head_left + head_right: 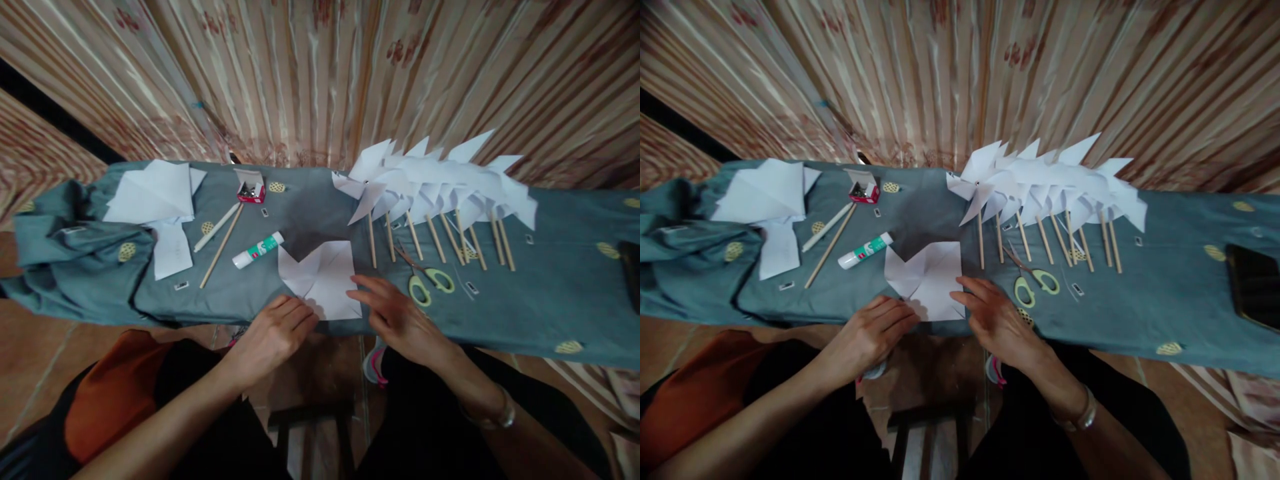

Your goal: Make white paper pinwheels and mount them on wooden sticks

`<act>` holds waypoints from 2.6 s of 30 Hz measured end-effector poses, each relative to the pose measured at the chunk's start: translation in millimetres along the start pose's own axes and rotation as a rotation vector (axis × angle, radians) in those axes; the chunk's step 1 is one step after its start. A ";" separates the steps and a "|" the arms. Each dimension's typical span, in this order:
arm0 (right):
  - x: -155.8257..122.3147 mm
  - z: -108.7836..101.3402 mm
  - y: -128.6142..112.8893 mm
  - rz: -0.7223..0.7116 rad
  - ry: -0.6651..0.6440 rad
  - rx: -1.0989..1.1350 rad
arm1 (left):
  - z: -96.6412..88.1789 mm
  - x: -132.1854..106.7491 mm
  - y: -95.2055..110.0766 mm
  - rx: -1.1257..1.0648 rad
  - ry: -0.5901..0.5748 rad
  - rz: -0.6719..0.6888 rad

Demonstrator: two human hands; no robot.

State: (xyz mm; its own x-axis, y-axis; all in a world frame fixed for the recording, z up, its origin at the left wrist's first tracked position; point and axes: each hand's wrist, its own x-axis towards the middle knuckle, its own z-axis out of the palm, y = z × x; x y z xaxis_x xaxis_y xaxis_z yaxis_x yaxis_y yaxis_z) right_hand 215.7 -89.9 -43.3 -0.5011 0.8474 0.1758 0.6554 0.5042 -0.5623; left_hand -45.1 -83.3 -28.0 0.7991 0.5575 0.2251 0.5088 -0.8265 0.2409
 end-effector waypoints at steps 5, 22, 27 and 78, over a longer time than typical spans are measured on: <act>4.4 4.0 -7.6 -0.030 -0.018 -0.011 | -0.3 -4.0 -5.3 0.020 -0.005 -0.047; -2.1 -25.9 -0.2 -0.001 0.011 -0.011 | 0.9 14.9 11.2 0.041 0.009 0.060; -9.5 -18.4 -0.8 -0.023 -0.028 0.011 | 1.4 14.2 12.0 0.074 0.014 0.051; 29.7 24.1 -11.7 0.115 0.269 0.022 | 11.2 14.0 5.6 -0.091 0.029 -0.074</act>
State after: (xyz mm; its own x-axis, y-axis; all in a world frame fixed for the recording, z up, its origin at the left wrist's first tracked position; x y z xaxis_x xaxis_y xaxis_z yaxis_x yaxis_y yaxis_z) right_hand 179.5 -74.7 -51.0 -0.2545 0.9141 0.3158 0.6857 0.4008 -0.6076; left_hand -27.5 -81.0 -34.1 0.7503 0.6195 0.2306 0.5335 -0.7735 0.3422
